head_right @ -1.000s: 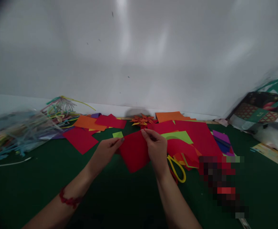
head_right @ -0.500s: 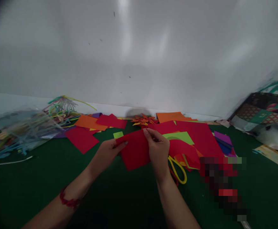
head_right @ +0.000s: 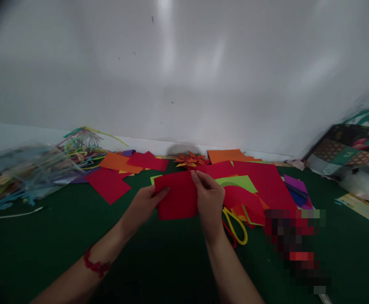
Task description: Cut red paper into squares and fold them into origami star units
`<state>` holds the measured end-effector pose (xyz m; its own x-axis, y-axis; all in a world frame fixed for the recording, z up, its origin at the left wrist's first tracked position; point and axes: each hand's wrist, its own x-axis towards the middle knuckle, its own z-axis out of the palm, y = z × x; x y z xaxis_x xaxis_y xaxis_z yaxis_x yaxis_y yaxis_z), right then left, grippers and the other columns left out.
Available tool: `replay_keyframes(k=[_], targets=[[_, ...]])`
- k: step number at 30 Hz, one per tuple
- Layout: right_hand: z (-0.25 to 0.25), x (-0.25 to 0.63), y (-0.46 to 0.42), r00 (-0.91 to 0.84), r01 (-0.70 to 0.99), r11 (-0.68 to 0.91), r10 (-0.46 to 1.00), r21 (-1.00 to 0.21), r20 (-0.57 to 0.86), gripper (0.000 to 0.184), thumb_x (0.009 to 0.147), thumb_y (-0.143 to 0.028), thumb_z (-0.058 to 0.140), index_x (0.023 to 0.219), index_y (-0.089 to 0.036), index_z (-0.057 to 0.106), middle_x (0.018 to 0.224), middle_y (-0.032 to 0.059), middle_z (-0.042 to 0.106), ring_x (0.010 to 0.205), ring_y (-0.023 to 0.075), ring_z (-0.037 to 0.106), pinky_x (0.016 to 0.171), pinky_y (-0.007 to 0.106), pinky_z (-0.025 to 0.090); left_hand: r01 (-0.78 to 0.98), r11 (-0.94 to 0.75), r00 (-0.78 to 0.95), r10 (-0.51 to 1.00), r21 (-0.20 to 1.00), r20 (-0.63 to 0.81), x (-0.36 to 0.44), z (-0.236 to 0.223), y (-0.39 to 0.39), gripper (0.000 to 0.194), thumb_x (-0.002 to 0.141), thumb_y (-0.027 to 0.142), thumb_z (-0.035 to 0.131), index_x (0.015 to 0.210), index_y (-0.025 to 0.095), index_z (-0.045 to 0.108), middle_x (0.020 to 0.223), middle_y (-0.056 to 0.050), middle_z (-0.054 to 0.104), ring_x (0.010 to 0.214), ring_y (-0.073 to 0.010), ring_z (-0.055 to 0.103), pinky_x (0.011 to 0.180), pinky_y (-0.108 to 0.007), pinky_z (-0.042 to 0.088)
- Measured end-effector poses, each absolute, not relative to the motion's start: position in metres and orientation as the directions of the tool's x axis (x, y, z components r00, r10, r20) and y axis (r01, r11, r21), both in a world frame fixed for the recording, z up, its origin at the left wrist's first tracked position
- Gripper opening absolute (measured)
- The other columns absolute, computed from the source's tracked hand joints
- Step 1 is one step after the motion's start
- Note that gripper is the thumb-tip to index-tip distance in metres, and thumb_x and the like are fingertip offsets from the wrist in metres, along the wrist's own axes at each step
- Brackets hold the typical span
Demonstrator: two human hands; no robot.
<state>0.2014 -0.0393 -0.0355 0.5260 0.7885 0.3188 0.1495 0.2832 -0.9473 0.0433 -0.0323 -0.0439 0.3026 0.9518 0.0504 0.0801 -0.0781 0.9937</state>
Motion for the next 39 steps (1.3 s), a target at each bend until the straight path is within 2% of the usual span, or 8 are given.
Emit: replay_keyframes(k=[4, 9, 18, 22, 27, 33, 36, 39], targets=[[-0.038, 0.2, -0.039, 0.535, 0.154, 0.283, 0.781, -0.947, 0.321, 0.025, 0.068, -0.04, 0.067, 0.08, -0.019, 0.071, 0.076, 0.0035, 0.071, 0.074, 0.0204, 0.063, 0.063, 0.032, 0.05, 0.113, -0.143, 0.198, 0.973, 0.983, 0.119, 0.043, -0.043, -0.032, 0.033, 0.084, 0.044, 0.044, 0.085, 0.017, 0.063, 0.078, -0.003, 0.066, 0.073, -0.0184, 0.059, 0.058, -0.024, 0.043], [-0.042, 0.194, -0.039, 0.51, 0.069, 0.298, 0.81, -0.952, 0.291, 0.026, 0.069, -0.039, 0.066, 0.083, -0.018, 0.071, 0.076, 0.0041, 0.07, 0.071, 0.019, 0.062, 0.063, 0.032, 0.051, 0.314, -0.206, 0.013, 0.977, 0.927, 0.213, 0.041, -0.044, -0.033, 0.032, 0.082, 0.046, 0.046, 0.07, 0.018, 0.055, 0.066, 0.001, 0.058, 0.062, -0.0149, 0.053, 0.053, -0.023, 0.036], [-0.039, 0.185, -0.042, 0.623, 0.142, 0.296, 0.715, -0.945, 0.317, 0.025, 0.067, -0.038, 0.068, 0.08, -0.018, 0.071, 0.076, 0.0043, 0.071, 0.076, 0.021, 0.064, 0.067, 0.034, 0.051, 0.161, -0.17, 0.133, 0.98, 0.972, 0.149, 0.04, -0.054, -0.024, 0.031, 0.084, 0.045, 0.042, 0.078, 0.017, 0.054, 0.075, -0.001, 0.059, 0.066, -0.0147, 0.053, 0.054, -0.022, 0.039], [-0.037, 0.183, -0.044, 0.612, 0.142, 0.296, 0.724, -0.945, 0.319, 0.024, 0.067, -0.038, 0.068, 0.079, -0.017, 0.071, 0.075, 0.0035, 0.071, 0.075, 0.0208, 0.064, 0.067, 0.033, 0.051, 0.239, -0.21, 0.04, 0.978, 0.948, 0.207, 0.043, -0.053, -0.029, 0.028, 0.088, 0.039, 0.037, 0.079, 0.018, 0.052, 0.076, -0.001, 0.057, 0.068, -0.0142, 0.051, 0.058, -0.022, 0.038], [-0.041, 0.185, -0.042, 0.602, -0.082, 0.295, 0.776, -0.952, 0.188, 0.026, 0.065, -0.037, 0.07, 0.083, -0.018, 0.07, 0.078, 0.0034, 0.071, 0.076, 0.0201, 0.064, 0.068, 0.035, 0.052, 0.431, -0.298, -0.038, 0.937, 0.852, 0.347, 0.043, -0.047, -0.039, 0.029, 0.089, 0.039, 0.035, 0.075, 0.019, 0.051, 0.061, 0.003, 0.047, 0.054, -0.0116, 0.043, 0.051, -0.022, 0.029], [-0.053, 0.185, -0.035, 0.483, -0.344, 0.255, 0.873, -0.904, 0.062, 0.03, 0.065, -0.037, 0.071, 0.086, -0.016, 0.068, 0.08, 0.0059, 0.07, 0.075, 0.0216, 0.065, 0.063, 0.035, 0.053, 0.433, -0.267, -0.032, 0.95, 0.861, 0.31, 0.037, -0.047, -0.034, 0.035, 0.087, 0.046, 0.037, 0.082, 0.019, 0.058, 0.063, 0.0, 0.057, 0.053, -0.0135, 0.049, 0.048, -0.023, 0.028], [-0.055, 0.186, -0.034, 0.492, -0.312, 0.257, 0.867, -0.915, 0.076, 0.031, 0.066, -0.038, 0.07, 0.088, -0.016, 0.068, 0.081, 0.0064, 0.07, 0.074, 0.0213, 0.065, 0.062, 0.035, 0.052, 0.458, -0.275, -0.002, 0.951, 0.846, 0.31, 0.035, -0.05, -0.029, 0.035, 0.088, 0.045, 0.036, 0.081, 0.019, 0.058, 0.064, 0.0, 0.058, 0.055, -0.0139, 0.051, 0.049, -0.023, 0.029], [-0.052, 0.19, -0.034, 0.528, -0.125, 0.285, 0.83, -0.95, 0.179, 0.031, 0.067, -0.04, 0.068, 0.088, -0.017, 0.069, 0.08, 0.0052, 0.07, 0.073, 0.0204, 0.064, 0.065, 0.035, 0.051, 0.518, -0.284, 0.041, 0.95, 0.807, 0.309, 0.031, -0.051, -0.023, 0.036, 0.089, 0.041, 0.035, 0.077, 0.018, 0.059, 0.064, -0.001, 0.059, 0.059, -0.015, 0.052, 0.052, -0.024, 0.033]])
